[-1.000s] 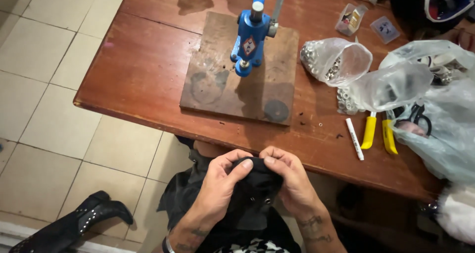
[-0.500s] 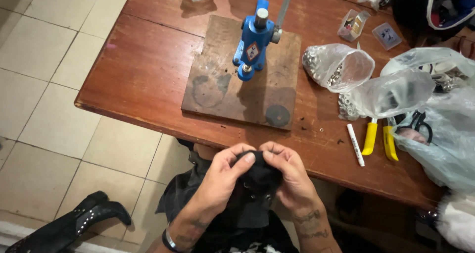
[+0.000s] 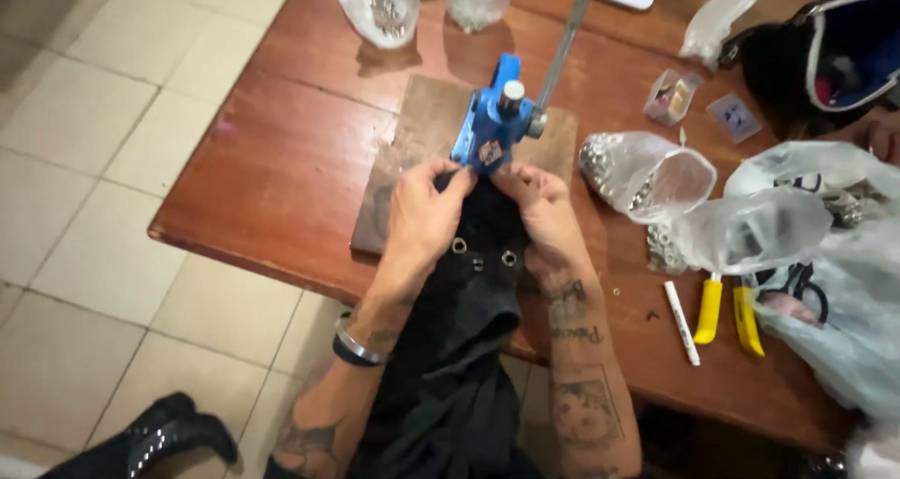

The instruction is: Installing metal grommets into a black garment piece using a manual hand press, marking positions with a pen, and trimming fabric with scissors.

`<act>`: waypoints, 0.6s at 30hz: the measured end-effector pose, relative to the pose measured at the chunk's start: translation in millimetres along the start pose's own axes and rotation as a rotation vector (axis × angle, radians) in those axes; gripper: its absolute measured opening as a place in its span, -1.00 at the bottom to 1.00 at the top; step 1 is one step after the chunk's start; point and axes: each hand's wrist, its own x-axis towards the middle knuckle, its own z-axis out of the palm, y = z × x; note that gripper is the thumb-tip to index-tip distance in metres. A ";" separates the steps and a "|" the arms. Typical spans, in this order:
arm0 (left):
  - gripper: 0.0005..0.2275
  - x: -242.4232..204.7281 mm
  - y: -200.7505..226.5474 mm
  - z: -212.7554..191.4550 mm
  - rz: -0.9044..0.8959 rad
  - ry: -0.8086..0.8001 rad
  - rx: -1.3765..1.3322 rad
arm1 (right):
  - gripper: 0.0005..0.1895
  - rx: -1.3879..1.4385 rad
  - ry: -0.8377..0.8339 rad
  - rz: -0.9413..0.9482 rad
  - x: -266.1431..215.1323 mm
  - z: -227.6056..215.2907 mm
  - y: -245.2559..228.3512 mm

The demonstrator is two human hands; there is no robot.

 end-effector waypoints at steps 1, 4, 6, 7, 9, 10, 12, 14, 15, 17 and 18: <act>-0.74 -2.0 9.2 -3.8 -0.019 -0.002 0.002 | -0.91 0.000 0.005 0.019 -0.7 0.4 -0.6; -0.73 0.4 26.8 -14.1 -0.088 -0.066 0.058 | -0.92 -0.008 0.005 0.016 0.8 8.8 -6.2; -0.71 6.7 23.1 -14.7 -0.034 -0.070 0.094 | -0.89 -0.017 0.005 0.032 1.7 18.2 -15.2; -0.71 8.9 19.4 -14.1 -0.035 -0.075 0.092 | -0.89 -0.018 0.011 0.033 1.9 16.2 -15.0; -0.71 12.2 11.1 -15.4 0.058 -0.061 0.119 | -0.86 -0.039 0.005 0.047 1.9 14.2 -12.8; -0.71 10.1 9.6 -16.9 0.054 -0.061 0.122 | -0.86 -0.036 0.006 0.052 0.0 13.4 -9.5; -0.71 9.8 9.1 -17.2 0.022 -0.099 0.064 | -0.85 0.011 0.002 0.071 -0.8 10.2 -7.5; -0.71 9.0 7.7 -17.7 0.020 -0.103 0.024 | -0.84 0.048 -0.012 0.089 -1.6 10.7 -6.6; -0.71 8.4 7.0 -18.0 0.021 -0.118 -0.012 | -0.84 0.091 -0.015 0.102 -3.2 11.0 -5.7; -0.72 11.3 5.3 -18.4 0.008 -0.138 -0.019 | -0.83 0.113 -0.007 0.112 -5.2 15.3 -8.1; -0.73 12.5 4.9 -18.5 -0.004 -0.159 -0.026 | -0.83 0.135 0.001 0.120 -6.7 17.4 -9.6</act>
